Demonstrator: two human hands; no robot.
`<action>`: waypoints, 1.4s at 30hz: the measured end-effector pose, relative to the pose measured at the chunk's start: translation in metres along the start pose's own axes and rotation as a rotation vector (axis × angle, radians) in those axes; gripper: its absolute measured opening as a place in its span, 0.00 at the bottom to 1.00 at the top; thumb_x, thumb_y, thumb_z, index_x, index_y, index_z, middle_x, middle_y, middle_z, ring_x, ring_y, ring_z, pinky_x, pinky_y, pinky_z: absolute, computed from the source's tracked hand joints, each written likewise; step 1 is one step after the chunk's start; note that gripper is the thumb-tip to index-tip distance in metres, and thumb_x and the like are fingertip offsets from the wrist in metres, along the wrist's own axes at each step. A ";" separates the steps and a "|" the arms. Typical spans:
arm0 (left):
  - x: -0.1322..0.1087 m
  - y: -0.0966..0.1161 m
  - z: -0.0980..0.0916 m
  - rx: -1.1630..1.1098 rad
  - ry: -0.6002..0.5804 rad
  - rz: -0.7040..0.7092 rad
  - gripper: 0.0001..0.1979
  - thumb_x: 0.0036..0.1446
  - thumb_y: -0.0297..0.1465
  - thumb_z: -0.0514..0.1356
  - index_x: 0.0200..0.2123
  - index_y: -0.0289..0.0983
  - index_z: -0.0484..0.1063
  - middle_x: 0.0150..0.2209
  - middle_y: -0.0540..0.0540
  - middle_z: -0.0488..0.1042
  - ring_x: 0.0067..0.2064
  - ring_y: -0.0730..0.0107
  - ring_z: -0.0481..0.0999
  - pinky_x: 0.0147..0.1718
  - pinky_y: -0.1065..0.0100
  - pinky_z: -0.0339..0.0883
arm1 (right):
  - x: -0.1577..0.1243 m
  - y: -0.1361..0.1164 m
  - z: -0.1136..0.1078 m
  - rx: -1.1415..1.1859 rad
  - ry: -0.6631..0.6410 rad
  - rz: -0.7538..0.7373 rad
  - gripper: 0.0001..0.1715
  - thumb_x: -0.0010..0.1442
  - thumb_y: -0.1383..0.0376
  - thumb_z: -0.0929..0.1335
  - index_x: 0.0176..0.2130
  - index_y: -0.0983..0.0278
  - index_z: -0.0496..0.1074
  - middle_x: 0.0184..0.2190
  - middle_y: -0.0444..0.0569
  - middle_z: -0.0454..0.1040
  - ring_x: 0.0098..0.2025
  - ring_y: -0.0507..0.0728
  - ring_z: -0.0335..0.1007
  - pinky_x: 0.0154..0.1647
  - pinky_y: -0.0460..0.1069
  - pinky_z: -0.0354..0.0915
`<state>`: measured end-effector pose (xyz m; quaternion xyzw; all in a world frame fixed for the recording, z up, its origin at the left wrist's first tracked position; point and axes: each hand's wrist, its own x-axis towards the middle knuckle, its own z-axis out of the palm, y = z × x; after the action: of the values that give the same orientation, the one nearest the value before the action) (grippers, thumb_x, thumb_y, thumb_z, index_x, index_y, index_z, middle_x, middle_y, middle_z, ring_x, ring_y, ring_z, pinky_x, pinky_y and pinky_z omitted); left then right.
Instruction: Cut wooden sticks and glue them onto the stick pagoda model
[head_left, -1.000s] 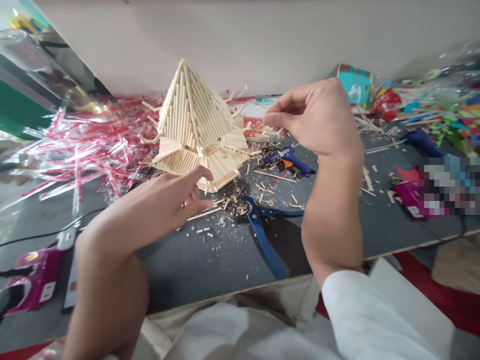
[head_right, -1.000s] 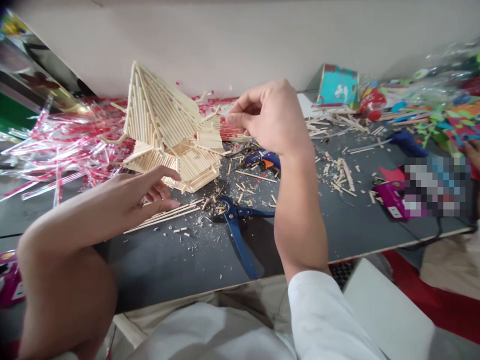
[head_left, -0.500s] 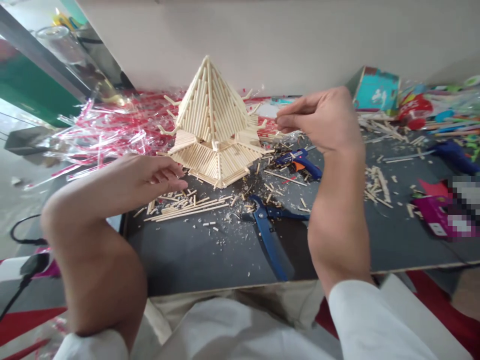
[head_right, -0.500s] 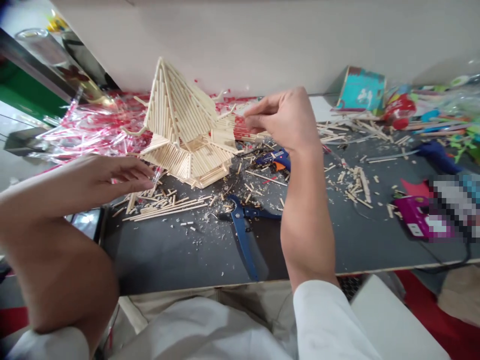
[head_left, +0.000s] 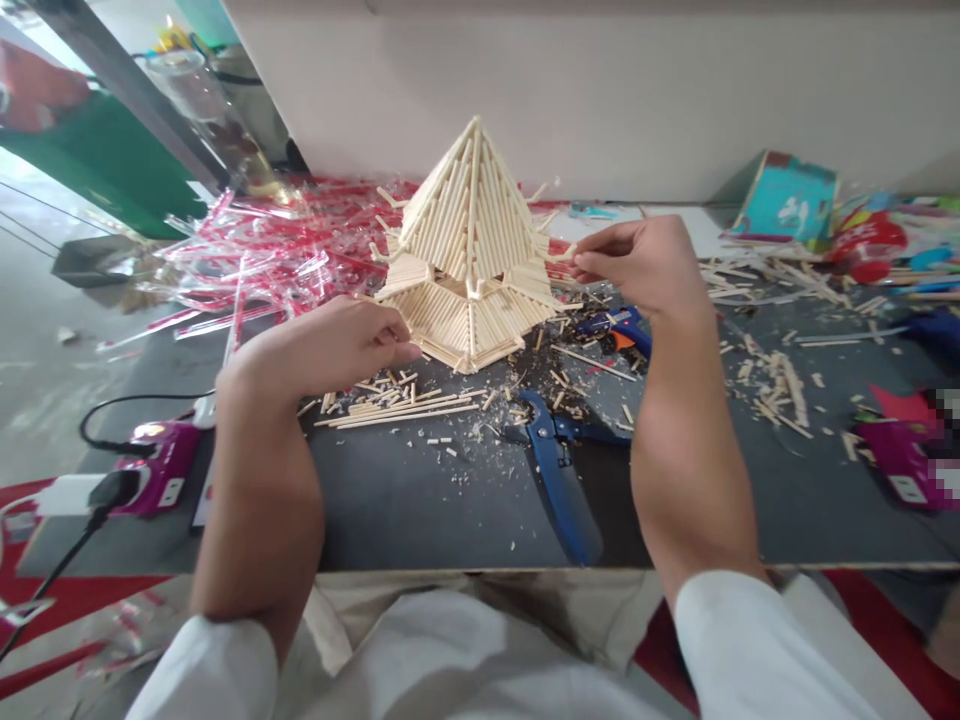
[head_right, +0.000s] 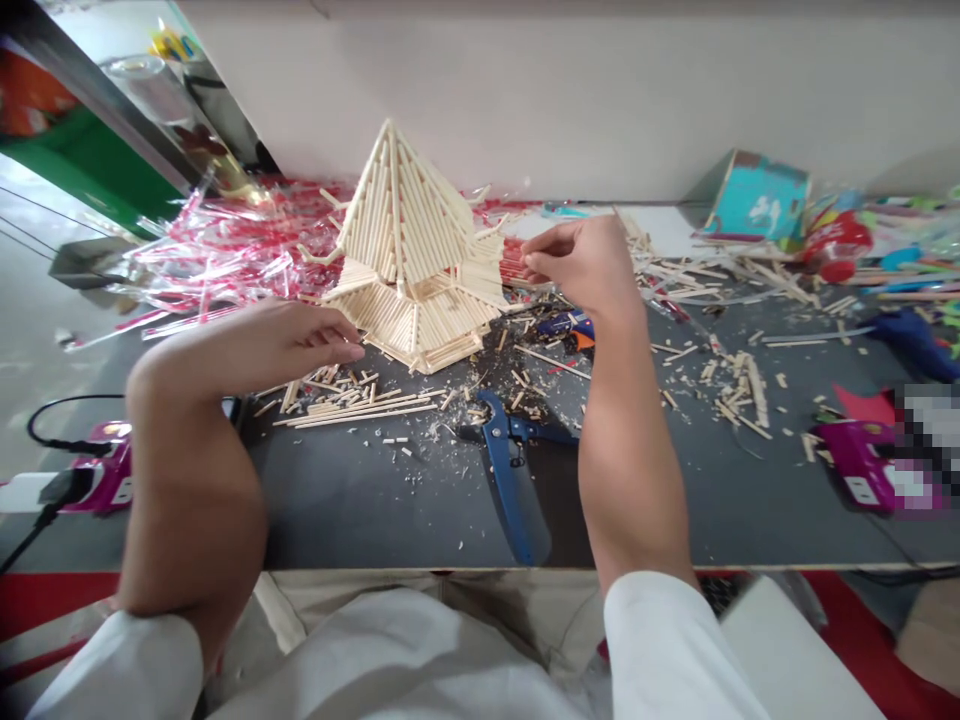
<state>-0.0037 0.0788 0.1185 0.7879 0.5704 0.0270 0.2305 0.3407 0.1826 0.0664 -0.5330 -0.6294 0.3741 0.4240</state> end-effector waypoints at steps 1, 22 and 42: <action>0.000 0.001 -0.001 0.030 -0.037 -0.001 0.19 0.64 0.48 0.58 0.38 0.40 0.82 0.31 0.45 0.80 0.32 0.62 0.77 0.37 0.64 0.66 | 0.000 0.000 0.000 -0.034 0.013 0.002 0.06 0.53 0.71 0.78 0.33 0.64 0.81 0.27 0.49 0.81 0.31 0.53 0.76 0.39 0.51 0.76; 0.017 0.052 0.021 -0.370 0.312 0.193 0.16 0.65 0.41 0.60 0.50 0.39 0.76 0.32 0.48 0.79 0.34 0.67 0.80 0.34 0.65 0.75 | 0.007 0.011 0.016 0.116 -0.316 0.244 0.07 0.57 0.68 0.78 0.36 0.62 0.79 0.32 0.45 0.80 0.31 0.49 0.75 0.34 0.45 0.73; 0.016 0.034 0.015 -0.528 0.197 0.203 0.13 0.62 0.40 0.65 0.46 0.42 0.70 0.29 0.52 0.76 0.28 0.73 0.78 0.26 0.69 0.72 | 0.007 0.009 0.015 0.148 -0.254 0.279 0.23 0.44 0.64 0.84 0.28 0.57 0.69 0.23 0.45 0.78 0.27 0.60 0.80 0.26 0.53 0.79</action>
<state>0.0366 0.0799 0.1154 0.7473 0.4814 0.2738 0.3671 0.3296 0.1901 0.0531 -0.5310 -0.5688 0.5385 0.3233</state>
